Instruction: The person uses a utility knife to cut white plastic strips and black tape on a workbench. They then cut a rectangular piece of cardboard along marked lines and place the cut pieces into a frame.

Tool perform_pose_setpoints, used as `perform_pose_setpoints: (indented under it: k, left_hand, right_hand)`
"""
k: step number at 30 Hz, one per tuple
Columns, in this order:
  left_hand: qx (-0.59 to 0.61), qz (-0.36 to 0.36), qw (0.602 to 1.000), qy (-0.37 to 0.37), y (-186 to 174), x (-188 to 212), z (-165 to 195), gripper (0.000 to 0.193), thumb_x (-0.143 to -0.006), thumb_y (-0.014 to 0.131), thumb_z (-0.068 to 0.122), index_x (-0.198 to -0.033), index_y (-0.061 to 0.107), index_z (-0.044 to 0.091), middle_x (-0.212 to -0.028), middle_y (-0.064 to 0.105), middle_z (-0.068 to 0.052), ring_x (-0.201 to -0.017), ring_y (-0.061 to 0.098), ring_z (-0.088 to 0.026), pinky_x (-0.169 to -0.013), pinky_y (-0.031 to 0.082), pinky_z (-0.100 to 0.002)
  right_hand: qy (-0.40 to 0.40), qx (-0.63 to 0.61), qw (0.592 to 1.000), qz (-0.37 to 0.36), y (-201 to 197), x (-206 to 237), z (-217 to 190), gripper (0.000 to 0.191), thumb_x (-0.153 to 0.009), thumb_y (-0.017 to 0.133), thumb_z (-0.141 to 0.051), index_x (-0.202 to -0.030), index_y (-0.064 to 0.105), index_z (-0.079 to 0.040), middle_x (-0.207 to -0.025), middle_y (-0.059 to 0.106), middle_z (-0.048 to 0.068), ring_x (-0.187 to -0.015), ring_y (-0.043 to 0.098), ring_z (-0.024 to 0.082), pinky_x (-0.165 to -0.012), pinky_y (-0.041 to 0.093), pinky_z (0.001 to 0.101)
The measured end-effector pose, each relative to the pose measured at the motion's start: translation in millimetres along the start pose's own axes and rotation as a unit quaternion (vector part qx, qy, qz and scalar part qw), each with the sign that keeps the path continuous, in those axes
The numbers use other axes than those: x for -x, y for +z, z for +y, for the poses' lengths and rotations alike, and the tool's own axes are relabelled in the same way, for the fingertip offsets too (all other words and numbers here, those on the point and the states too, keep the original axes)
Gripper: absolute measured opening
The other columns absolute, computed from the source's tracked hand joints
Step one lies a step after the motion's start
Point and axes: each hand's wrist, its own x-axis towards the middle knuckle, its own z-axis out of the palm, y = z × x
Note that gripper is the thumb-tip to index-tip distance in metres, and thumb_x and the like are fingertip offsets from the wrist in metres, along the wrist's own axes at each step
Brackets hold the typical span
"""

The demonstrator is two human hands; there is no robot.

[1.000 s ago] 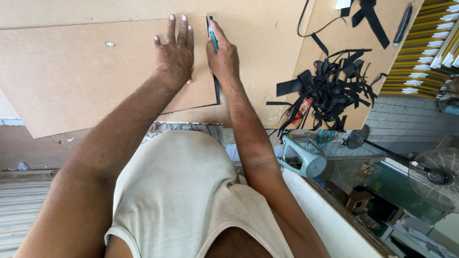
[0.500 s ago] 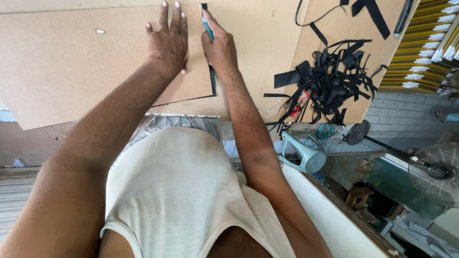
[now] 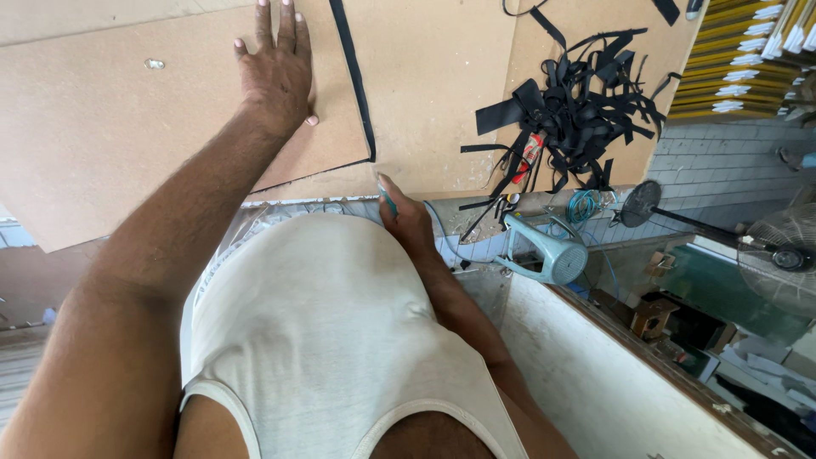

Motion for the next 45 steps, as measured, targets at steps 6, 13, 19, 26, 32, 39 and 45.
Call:
perform_pose_setpoints:
  k: [6,13,19,26,32,39,45]
  left_hand:
    - [0.088,0.086,0.992,-0.028,27,21,-29,0.152,-0.058,0.080,0.080,-0.170,0.007,0.006,-0.171,-0.002,-0.028,-0.157,-0.002,-0.042,-0.124,0.010,-0.069]
    - [0.174,0.177,0.953,-0.173,70,100,-156,0.117,-0.074,0.081,0.082,-0.150,0.046,0.000,-0.150,0.038,-0.028,-0.144,0.029,-0.044,-0.119,0.022,-0.071]
    - [0.165,0.167,0.955,-0.184,55,177,-166,0.079,-0.064,0.095,0.069,-0.099,0.071,0.003,-0.112,0.065,-0.021,-0.114,0.055,-0.037,-0.091,0.051,-0.053]
    - [0.399,0.219,0.873,-0.175,-26,265,-100,0.048,-0.100,0.085,0.049,-0.122,0.075,0.008,-0.090,0.071,-0.005,-0.080,0.065,-0.011,-0.072,0.054,-0.031]
    - [0.574,0.476,0.651,-0.143,-14,250,-53,0.032,-0.111,0.075,0.025,-0.122,0.070,-0.005,-0.105,0.072,-0.010,-0.091,0.065,-0.011,-0.084,0.054,-0.026]
    - [0.639,0.491,0.440,-0.397,65,150,27,0.040,-0.100,0.082,0.030,-0.104,0.059,-0.002,-0.095,0.057,-0.013,-0.083,0.051,-0.022,-0.071,0.050,-0.036]
    - [0.234,0.417,0.754,-0.450,80,116,54,0.082,-0.090,0.096,0.040,-0.150,0.051,0.007,-0.153,0.039,-0.024,-0.139,0.043,-0.041,-0.111,0.040,-0.057]
  right_hand:
    - [0.183,-0.103,0.972,0.105,3,-30,-4,0.049,-0.105,0.057,-0.014,-0.153,0.045,-0.011,-0.096,0.072,0.018,-0.075,0.069,0.024,-0.061,0.058,0.0363]
    - [0.204,-0.249,0.873,0.367,-68,-29,45,0.055,-0.105,0.050,-0.014,-0.157,0.032,-0.008,-0.072,0.062,0.009,-0.044,0.056,0.014,-0.039,0.049,0.0297]
    - [0.162,-0.289,0.878,0.345,-83,-23,60,0.046,-0.107,0.052,-0.015,-0.151,0.042,-0.004,-0.076,0.061,0.007,-0.046,0.055,0.014,-0.041,0.050,0.0292]
    - [0.085,-0.348,0.898,0.254,-128,-26,70,0.044,-0.109,0.052,-0.014,-0.151,0.045,-0.005,-0.077,0.062,0.006,-0.046,0.054,0.011,-0.042,0.045,0.0274]
    - [0.059,-0.356,0.912,0.195,-188,-42,91,0.044,-0.109,0.050,-0.013,-0.152,0.044,-0.006,-0.081,0.061,0.005,-0.050,0.055,0.009,-0.044,0.048,0.0255]
    - [0.008,-0.330,0.937,0.111,-205,-68,125,0.042,-0.111,0.052,-0.013,-0.151,0.046,-0.005,-0.082,0.063,0.006,-0.053,0.055,0.009,-0.048,0.050,0.0251]
    - [0.029,-0.310,0.948,0.064,-188,-77,129,0.042,-0.111,0.053,-0.016,-0.151,0.046,-0.004,-0.084,0.064,0.005,-0.053,0.056,0.008,-0.049,0.048,0.0242]
